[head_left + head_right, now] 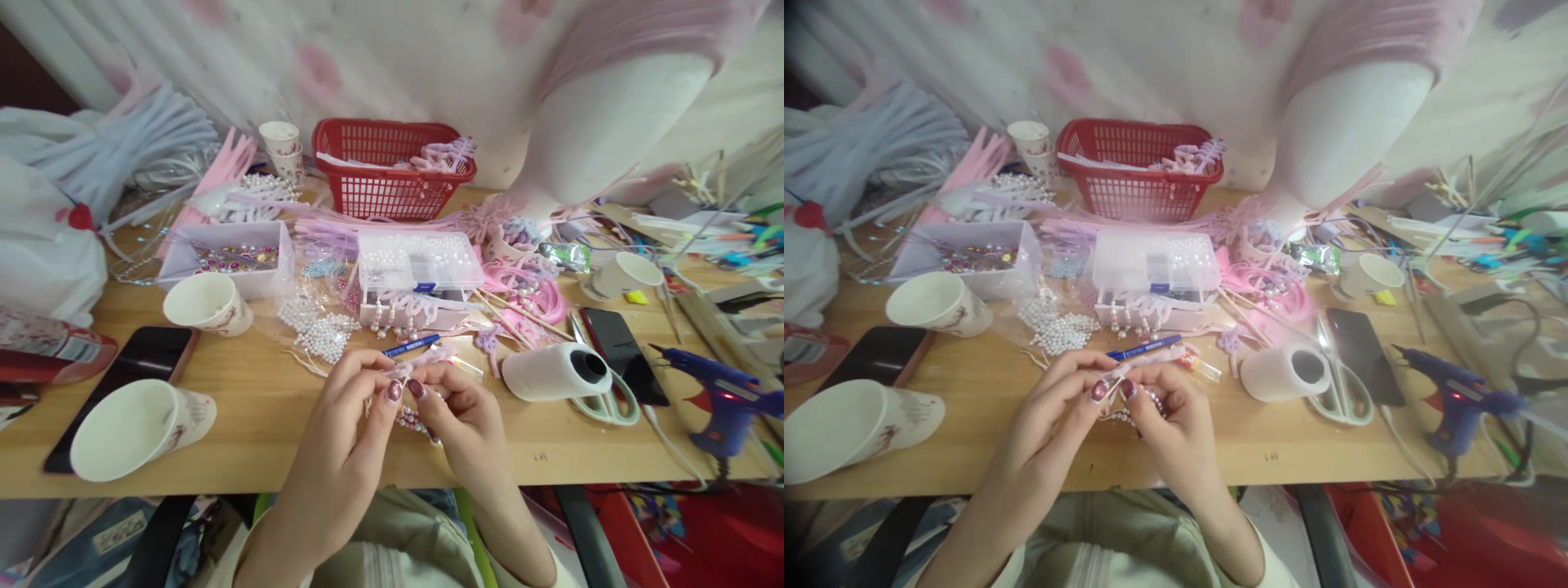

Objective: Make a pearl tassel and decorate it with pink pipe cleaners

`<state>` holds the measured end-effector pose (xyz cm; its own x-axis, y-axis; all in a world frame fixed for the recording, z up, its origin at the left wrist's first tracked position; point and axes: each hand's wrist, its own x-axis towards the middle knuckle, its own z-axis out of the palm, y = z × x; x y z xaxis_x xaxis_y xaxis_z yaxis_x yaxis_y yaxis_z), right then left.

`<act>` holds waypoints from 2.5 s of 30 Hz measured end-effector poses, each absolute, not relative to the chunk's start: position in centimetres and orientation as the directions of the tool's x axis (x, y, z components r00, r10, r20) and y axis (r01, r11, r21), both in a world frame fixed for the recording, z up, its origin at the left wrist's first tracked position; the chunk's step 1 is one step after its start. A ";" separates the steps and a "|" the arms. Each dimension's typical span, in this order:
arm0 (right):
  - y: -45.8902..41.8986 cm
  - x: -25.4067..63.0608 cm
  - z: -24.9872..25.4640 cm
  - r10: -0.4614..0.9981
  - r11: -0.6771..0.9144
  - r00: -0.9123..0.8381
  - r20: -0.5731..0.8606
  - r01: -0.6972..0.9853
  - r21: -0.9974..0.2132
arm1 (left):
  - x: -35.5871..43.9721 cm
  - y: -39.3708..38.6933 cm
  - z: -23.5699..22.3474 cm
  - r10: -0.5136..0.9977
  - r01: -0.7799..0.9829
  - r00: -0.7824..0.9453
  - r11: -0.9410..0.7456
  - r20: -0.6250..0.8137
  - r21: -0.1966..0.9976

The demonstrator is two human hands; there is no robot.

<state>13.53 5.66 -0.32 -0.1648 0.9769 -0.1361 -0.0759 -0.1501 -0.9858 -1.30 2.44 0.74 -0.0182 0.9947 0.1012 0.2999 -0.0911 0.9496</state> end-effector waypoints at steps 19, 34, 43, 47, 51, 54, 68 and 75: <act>5.6 14.1 -1.2 0.960 -0.164 -0.242 -0.144 -0.068 -0.984 | -3.4 3.1 0.6 0.990 -0.633 0.046 0.129 -0.130 0.763; 4.8 14.9 -2.9 0.956 0.132 -0.292 0.035 0.321 -0.938 | -3.1 3.8 1.0 0.939 -0.879 -0.016 0.151 -0.343 0.453; 4.3 15.1 -1.5 0.958 0.218 -0.254 0.131 0.355 -0.909 | -3.8 3.5 1.7 0.934 -0.844 -0.051 0.148 -0.353 0.515; 4.3 15.4 -1.8 0.965 0.109 -0.259 0.037 0.269 -0.957 | -3.9 3.4 0.9 0.960 -0.584 -0.201 0.043 -0.195 0.811; 4.2 15.0 -2.1 0.969 0.021 -0.247 -0.023 0.175 -0.984 | -2.4 3.4 0.6 0.985 0.255 -0.110 -0.103 0.135 0.961; 4.3 14.2 -2.0 0.972 0.011 -0.234 -0.009 0.086 -0.996 | -1.3 3.7 1.0 0.966 0.527 0.076 -0.248 0.246 0.813; 4.6 13.6 -1.7 0.966 -0.075 -0.255 -0.036 -0.145 -0.987 | 1.3 2.8 -2.0 0.897 -0.614 0.001 0.350 -0.442 0.707; 4.8 13.8 -1.9 0.972 -0.120 -0.226 -0.072 -0.203 -0.972 | 1.7 3.4 -1.3 0.918 -0.617 0.047 0.338 -0.395 0.711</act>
